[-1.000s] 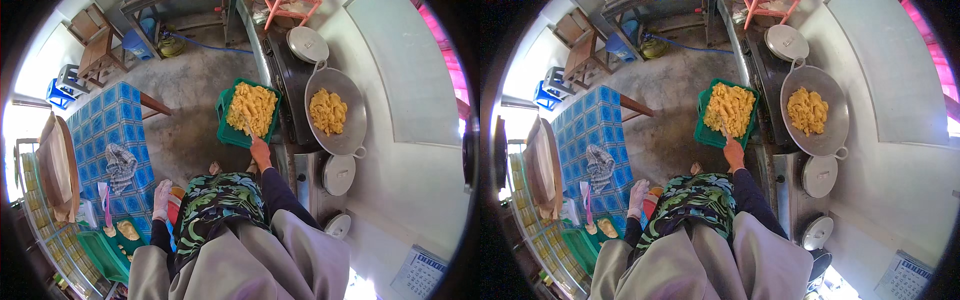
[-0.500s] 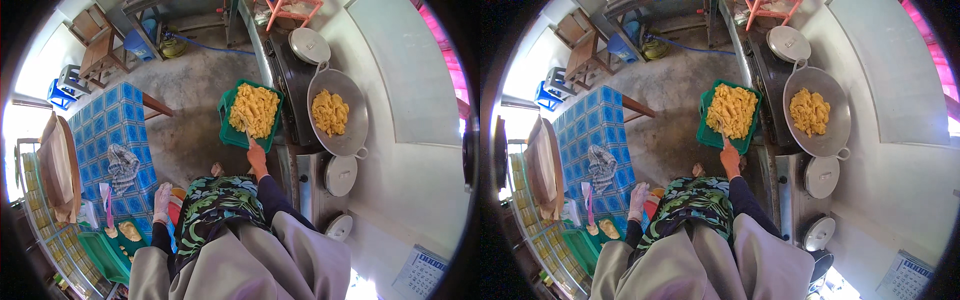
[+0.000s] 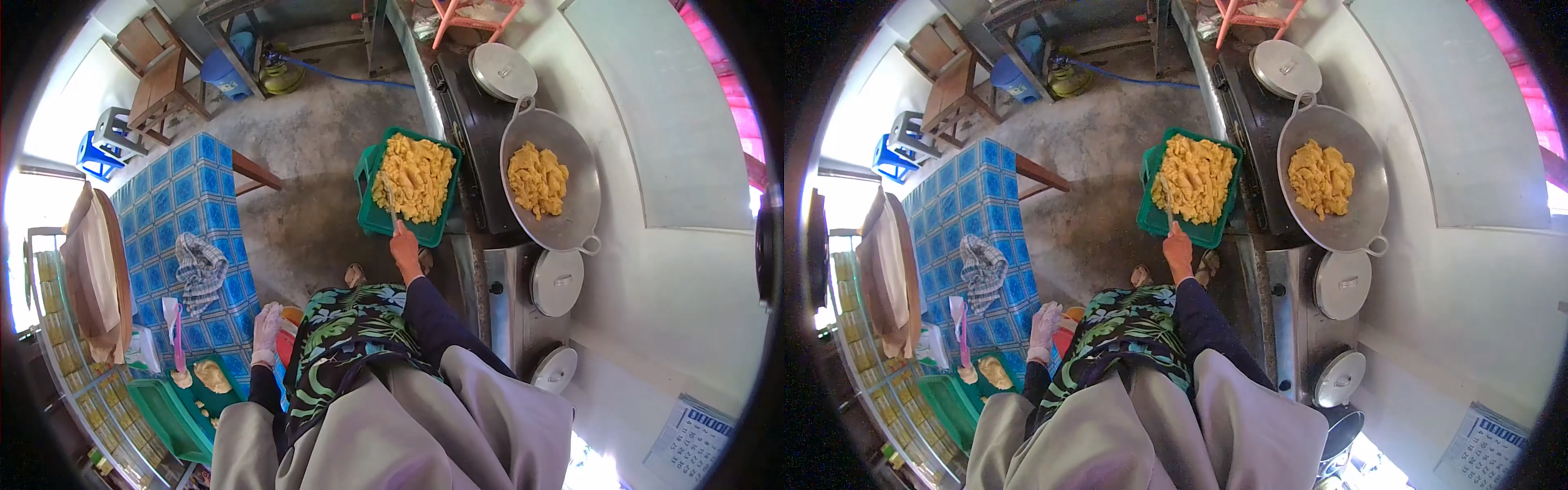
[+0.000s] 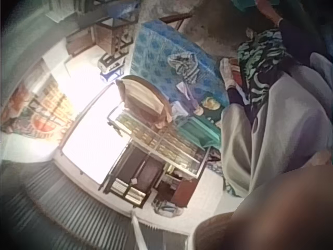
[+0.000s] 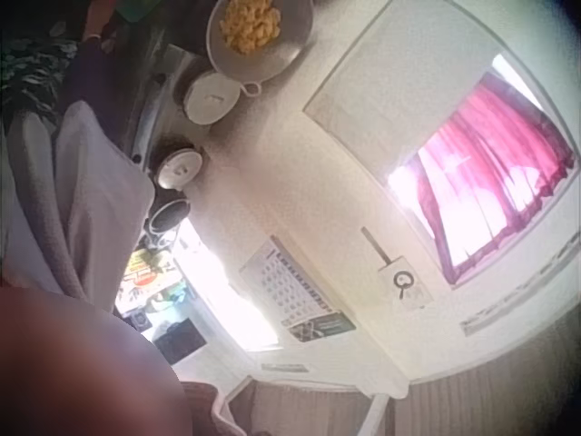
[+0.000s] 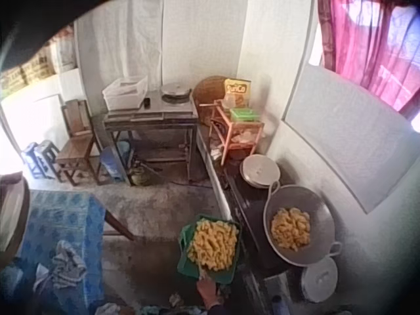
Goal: The person uses a spatula to stir and flatten yellow dough in a large wok over a stove, then uses a cloth to wipe the stove surface and a lid to cover the wok.
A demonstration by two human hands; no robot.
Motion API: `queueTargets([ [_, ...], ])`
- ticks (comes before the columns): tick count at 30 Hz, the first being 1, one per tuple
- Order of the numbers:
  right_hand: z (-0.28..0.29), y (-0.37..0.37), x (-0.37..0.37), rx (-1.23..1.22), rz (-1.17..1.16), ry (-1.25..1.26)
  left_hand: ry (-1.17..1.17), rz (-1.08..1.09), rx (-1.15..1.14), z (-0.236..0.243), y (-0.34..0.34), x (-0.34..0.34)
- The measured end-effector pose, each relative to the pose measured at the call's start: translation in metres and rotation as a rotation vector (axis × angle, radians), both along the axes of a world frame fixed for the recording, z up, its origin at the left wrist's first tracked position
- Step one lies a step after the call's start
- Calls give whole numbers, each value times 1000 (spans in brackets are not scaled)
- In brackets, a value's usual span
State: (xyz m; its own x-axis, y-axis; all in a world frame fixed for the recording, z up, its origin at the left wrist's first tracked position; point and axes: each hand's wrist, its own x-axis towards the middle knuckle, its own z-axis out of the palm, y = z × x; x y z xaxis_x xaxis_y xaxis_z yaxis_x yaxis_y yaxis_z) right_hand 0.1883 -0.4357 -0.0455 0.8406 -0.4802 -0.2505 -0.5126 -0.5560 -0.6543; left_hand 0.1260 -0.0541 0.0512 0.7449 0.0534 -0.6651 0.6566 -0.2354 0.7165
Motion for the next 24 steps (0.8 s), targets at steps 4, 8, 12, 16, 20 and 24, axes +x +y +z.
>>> queueTargets([
  [4, 28, 6, 8, 56, 6, 41, 14, 31, 14, -5, 11, -13],
  [8, 25, 15, 31, 71, -37, 133, 44, -37, -40, -14, 19, -18],
  [12, -11, 13, -2, 54, -6, 89, 76, 16, 51, 16, -8, -2],
  [16, -13, 14, -16, 121, -98, 26, 25, 17, 12, -1, 9, -5],
  [20, 19, 7, -11, 115, -131, 52, 75, -2, 12, -20, 25, -17],
  [24, 28, -11, -25, 96, -100, 17, 68, 25, 10, -12, 11, -8],
])
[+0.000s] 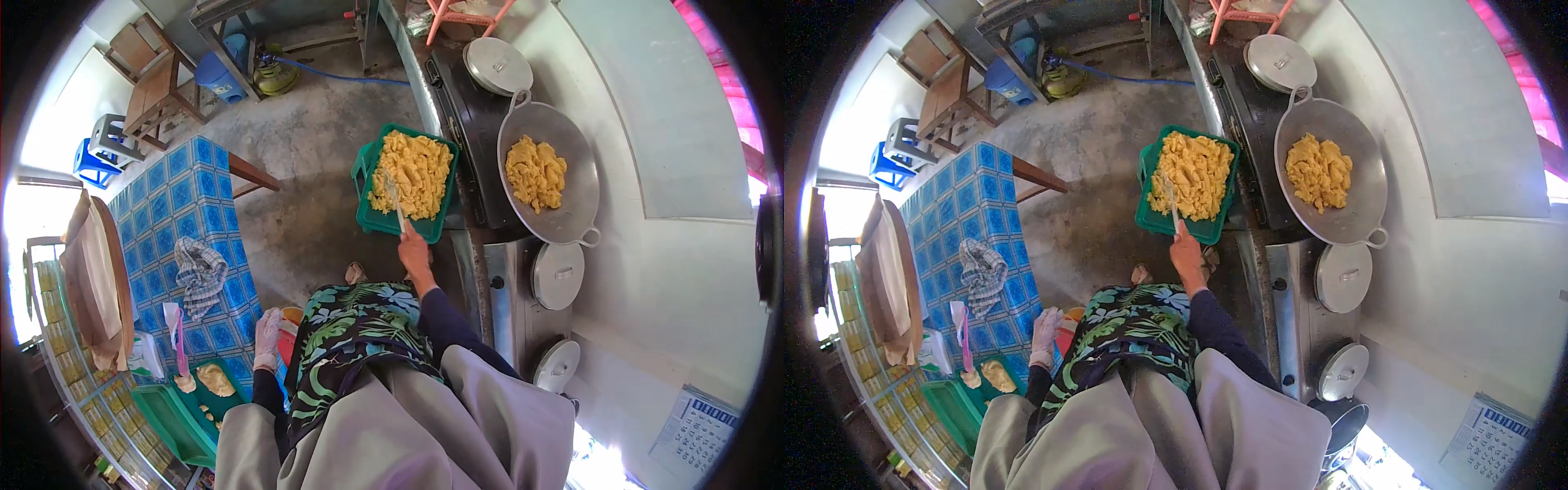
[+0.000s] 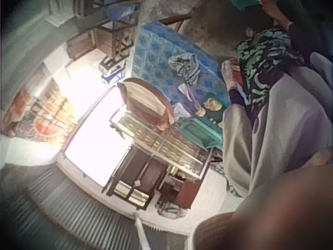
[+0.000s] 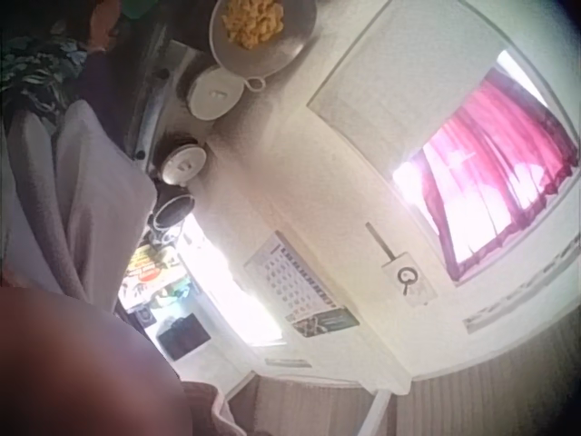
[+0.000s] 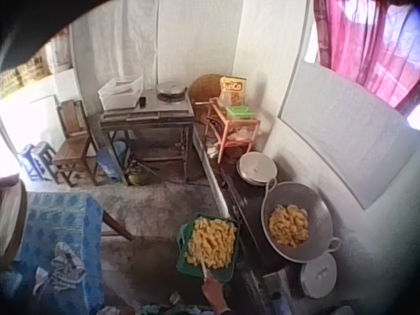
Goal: The person uses a spatula to stir and flatten yellow dough in a large wok over a stove, then uses a cloth to wipe the stove surface and a lid to cover the wok.
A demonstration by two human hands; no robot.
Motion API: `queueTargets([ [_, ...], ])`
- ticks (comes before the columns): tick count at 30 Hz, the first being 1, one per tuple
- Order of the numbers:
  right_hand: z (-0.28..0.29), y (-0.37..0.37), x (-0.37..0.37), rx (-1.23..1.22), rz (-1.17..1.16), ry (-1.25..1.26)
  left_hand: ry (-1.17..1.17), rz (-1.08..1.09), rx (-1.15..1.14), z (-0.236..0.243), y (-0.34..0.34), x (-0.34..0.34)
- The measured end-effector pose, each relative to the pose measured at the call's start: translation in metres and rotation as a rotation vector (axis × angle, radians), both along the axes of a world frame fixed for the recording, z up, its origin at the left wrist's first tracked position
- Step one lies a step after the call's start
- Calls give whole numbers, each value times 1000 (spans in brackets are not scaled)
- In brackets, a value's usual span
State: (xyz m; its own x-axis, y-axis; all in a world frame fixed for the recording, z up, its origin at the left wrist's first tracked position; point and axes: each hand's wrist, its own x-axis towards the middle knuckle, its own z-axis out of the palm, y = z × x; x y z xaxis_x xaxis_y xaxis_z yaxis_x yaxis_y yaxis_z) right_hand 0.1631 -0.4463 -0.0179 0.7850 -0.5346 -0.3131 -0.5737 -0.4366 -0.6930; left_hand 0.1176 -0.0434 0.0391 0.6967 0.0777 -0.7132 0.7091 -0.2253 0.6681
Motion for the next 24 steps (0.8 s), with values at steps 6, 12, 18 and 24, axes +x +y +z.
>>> queueTargets([
  [6, 32, -8, -46, -60, 254, 187, 27, 26, -83, -10, 0, 1],
  [12, 12, -10, -15, -56, 172, 224, -34, 27, -119, -6, -3, 17],
  [18, 15, 5, -8, 17, 147, 224, -23, 70, -106, 9, 5, 18],
  [24, -16, 16, -2, -16, 195, 161, 10, -34, 14, 5, 3, 7],
])
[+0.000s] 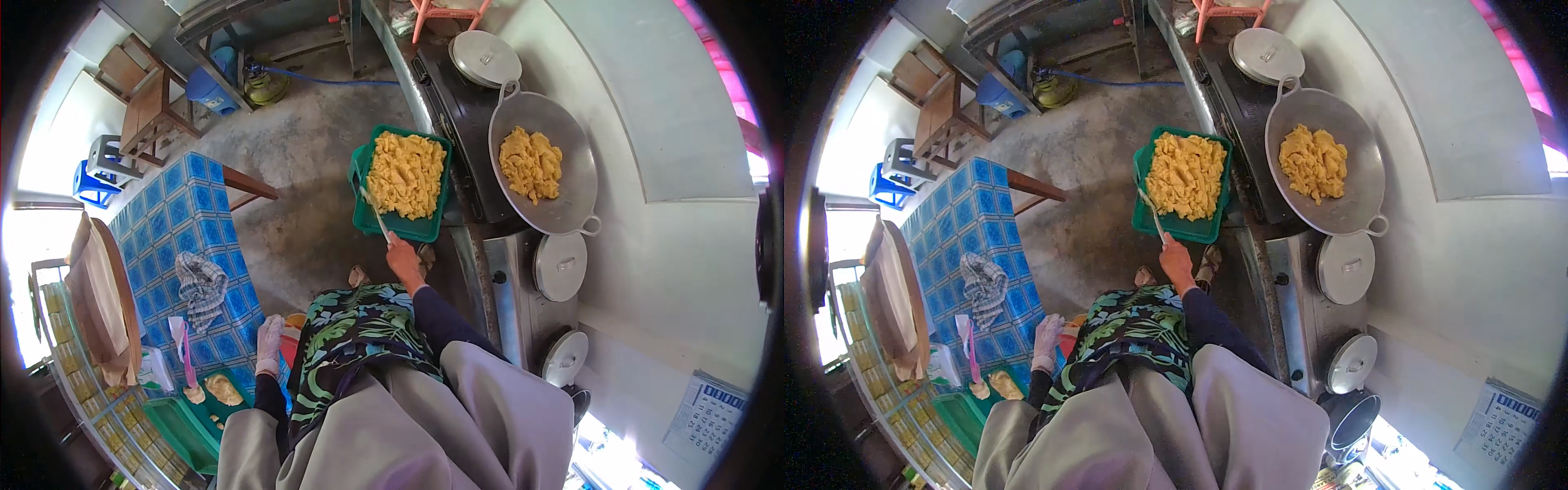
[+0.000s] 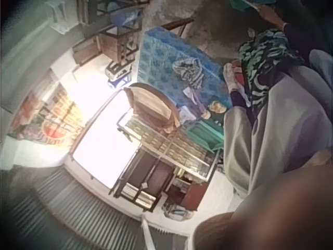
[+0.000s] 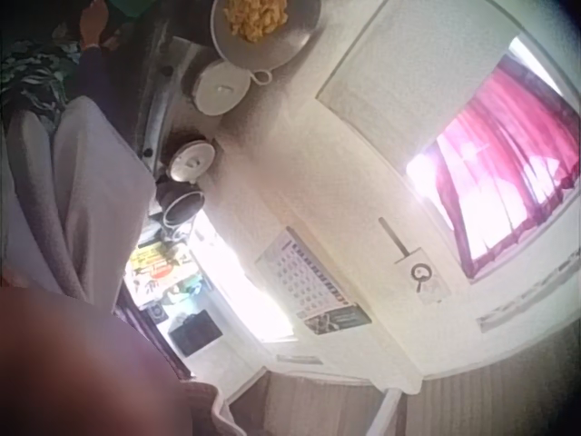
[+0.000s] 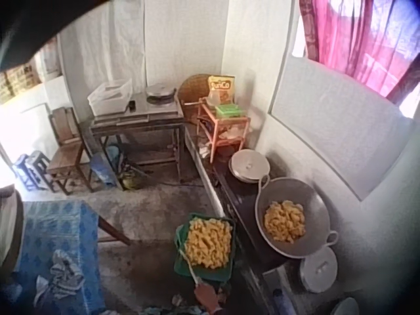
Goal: The person uses a spatula to stir and flatten yellow dough in a large wok over a stove, then uses a cloth to wipe the stove surface and a lid to cover the wok.
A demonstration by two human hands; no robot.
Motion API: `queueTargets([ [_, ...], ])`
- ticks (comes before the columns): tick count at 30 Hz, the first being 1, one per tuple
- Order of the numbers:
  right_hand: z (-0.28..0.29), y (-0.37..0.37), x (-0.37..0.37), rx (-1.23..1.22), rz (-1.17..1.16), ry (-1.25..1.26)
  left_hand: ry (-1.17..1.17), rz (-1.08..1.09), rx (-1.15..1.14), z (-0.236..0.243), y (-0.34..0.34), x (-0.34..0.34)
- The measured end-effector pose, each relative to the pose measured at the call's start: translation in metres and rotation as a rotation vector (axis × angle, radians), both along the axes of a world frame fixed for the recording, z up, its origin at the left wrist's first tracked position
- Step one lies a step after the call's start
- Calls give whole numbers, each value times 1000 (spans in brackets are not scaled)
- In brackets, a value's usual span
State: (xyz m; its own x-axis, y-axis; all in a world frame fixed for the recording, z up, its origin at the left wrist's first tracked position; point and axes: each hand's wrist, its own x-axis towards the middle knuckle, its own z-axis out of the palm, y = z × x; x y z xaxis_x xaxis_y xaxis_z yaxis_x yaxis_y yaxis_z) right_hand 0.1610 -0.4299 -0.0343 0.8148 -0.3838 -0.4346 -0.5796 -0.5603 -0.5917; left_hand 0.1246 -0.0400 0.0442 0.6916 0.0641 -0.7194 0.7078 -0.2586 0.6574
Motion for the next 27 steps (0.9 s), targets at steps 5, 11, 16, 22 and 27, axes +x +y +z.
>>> queueTargets([
  [5, -29, -14, 22, -6, -96, -126, -26, 22, -64, 5, -9, 9],
  [11, 67, -32, -6, 41, -273, 26, -7, 66, -114, 5, -1, 6],
  [16, 30, -69, 21, -82, -247, -113, 36, 3, -159, -8, -7, 17],
  [22, -14, -60, 6, -139, -144, -160, 1, -33, -72, 22, -38, 42],
  [27, 21, -47, 13, -13, -264, -205, -40, 16, -50, 12, -15, 23],
])
